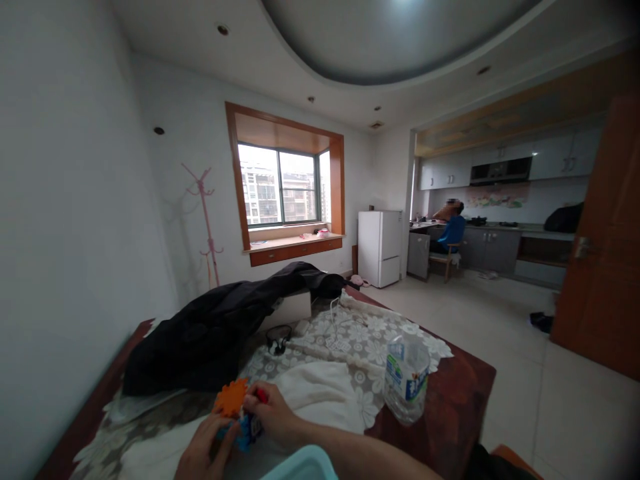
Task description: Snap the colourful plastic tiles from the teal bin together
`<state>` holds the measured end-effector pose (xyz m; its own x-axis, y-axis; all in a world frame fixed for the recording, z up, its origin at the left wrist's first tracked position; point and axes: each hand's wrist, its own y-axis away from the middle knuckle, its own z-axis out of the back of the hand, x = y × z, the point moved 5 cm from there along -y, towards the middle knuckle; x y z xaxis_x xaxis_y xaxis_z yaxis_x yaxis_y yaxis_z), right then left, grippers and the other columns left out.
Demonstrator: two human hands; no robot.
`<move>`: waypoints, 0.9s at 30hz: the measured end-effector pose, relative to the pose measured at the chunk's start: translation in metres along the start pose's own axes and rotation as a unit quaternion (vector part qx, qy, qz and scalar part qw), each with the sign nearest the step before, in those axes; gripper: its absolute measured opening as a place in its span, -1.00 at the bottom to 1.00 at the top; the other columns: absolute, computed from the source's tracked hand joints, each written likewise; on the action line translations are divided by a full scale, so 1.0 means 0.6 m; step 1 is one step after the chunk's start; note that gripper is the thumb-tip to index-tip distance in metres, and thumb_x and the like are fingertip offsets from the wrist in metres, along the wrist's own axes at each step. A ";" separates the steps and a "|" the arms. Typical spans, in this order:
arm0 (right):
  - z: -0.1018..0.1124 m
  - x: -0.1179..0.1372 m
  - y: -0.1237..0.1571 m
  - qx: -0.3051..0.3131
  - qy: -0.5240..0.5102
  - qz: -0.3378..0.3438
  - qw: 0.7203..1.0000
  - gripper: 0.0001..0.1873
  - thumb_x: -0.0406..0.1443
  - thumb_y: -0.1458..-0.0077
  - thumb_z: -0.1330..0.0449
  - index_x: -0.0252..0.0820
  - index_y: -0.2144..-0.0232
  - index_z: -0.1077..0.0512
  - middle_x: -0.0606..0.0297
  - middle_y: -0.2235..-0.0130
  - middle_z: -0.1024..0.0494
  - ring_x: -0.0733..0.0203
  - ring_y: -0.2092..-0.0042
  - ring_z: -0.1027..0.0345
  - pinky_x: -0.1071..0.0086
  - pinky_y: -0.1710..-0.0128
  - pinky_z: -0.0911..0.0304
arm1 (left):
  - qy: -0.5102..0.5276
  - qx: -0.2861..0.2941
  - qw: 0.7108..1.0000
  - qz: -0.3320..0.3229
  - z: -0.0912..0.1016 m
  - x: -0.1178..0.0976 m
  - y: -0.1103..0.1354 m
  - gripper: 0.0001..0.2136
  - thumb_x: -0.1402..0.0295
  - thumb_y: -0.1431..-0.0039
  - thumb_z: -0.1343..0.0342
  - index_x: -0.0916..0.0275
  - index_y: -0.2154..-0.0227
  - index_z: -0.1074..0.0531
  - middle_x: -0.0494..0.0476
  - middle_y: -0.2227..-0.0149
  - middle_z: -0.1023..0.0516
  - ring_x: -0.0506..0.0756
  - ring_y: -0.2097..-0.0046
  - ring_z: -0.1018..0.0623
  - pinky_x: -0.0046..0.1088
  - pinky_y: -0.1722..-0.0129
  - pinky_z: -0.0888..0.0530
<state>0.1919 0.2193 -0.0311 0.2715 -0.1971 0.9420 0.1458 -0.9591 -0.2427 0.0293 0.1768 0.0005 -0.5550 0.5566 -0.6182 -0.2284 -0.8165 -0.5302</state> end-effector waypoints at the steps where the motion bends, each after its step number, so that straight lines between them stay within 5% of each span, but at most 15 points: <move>1: -0.001 0.004 0.004 -0.004 0.012 0.017 1.000 -0.45 0.17 -0.09 -0.37 -0.14 0.43 -0.34 0.40 0.44 -0.40 0.30 0.39 -0.23 0.38 0.30 -0.18 | 0.000 -0.007 1.000 0.002 0.002 -0.002 0.001 -0.40 -0.33 -0.29 -0.02 0.08 0.42 -0.65 0.15 0.29 -0.74 0.25 0.22 -0.72 -0.27 0.17 -0.70; 4: -0.003 0.024 0.020 -0.012 0.060 0.050 0.997 -0.44 0.22 -0.14 -0.28 -0.12 0.43 -0.34 0.38 0.44 -0.37 0.26 0.37 -0.20 0.36 0.30 -0.16 | -0.004 -0.017 1.000 0.003 0.004 -0.012 0.007 -0.45 -0.26 -0.32 -0.07 0.11 0.42 -0.65 0.21 0.17 -0.75 0.32 -0.02 -0.70 -0.18 -0.03 -0.65; 6: -0.002 0.035 0.030 -0.022 0.070 0.045 0.996 -0.43 0.24 -0.11 -0.29 -0.11 0.44 -0.35 0.39 0.46 -0.35 0.25 0.37 -0.18 0.36 0.33 -0.14 | -0.005 0.005 1.000 -0.005 0.002 -0.023 0.013 -0.50 -0.16 -0.38 -0.07 0.13 0.37 -0.65 0.24 0.16 -0.73 0.30 0.03 -0.68 -0.13 -0.05 -0.64; 13: 0.008 0.024 0.032 -0.031 -0.051 -0.018 0.998 -0.35 0.29 0.04 -0.38 -0.10 0.43 -0.32 0.55 0.63 -0.21 0.36 0.57 0.00 0.41 0.55 0.06 | -0.016 0.095 0.992 -0.083 -0.005 -0.059 0.027 -0.84 0.27 -0.43 -0.17 0.17 0.27 -0.59 0.22 0.05 -0.72 0.29 -0.16 -0.58 -0.01 -0.33 -0.41; 17: 0.026 0.012 0.025 -0.049 -0.088 -0.030 0.994 -0.36 0.28 -0.02 -0.31 -0.05 0.43 -0.20 0.64 0.65 -0.04 0.41 0.63 0.20 0.43 0.63 0.24 | 0.004 0.061 0.996 -0.061 0.000 -0.046 0.026 -0.85 0.30 -0.41 -0.19 0.17 0.26 -0.61 0.24 0.02 -0.71 0.31 -0.22 -0.56 0.01 -0.32 -0.43; 22: 0.018 0.008 0.035 -0.019 -0.089 -0.038 0.995 -0.41 0.19 -0.01 -0.40 -0.11 0.43 -0.28 0.50 0.53 -0.31 0.41 0.57 -0.05 0.47 0.58 0.11 | 0.026 0.006 1.000 -0.008 -0.006 -0.027 0.025 -0.81 0.22 -0.37 -0.23 0.15 0.23 -0.71 0.27 -0.01 -0.72 0.34 -0.26 -0.56 0.06 -0.33 -0.45; 27: 0.003 0.008 0.046 0.005 -0.068 -0.027 0.997 -0.37 0.23 -0.01 -0.40 -0.08 0.43 -0.24 0.53 0.53 -0.20 0.38 0.55 0.03 0.44 0.55 0.12 | 0.046 -0.042 0.998 0.022 -0.004 -0.022 0.027 -0.78 0.19 -0.33 -0.24 0.16 0.27 -0.74 0.30 0.02 -0.73 0.34 -0.20 -0.61 0.05 -0.30 -0.50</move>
<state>0.1986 0.1924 -0.0337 0.3898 -0.1157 0.9136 0.1735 -0.9651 -0.1962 0.0345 0.1569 -0.0013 -0.4863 0.5358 -0.6903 -0.1362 -0.8268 -0.5458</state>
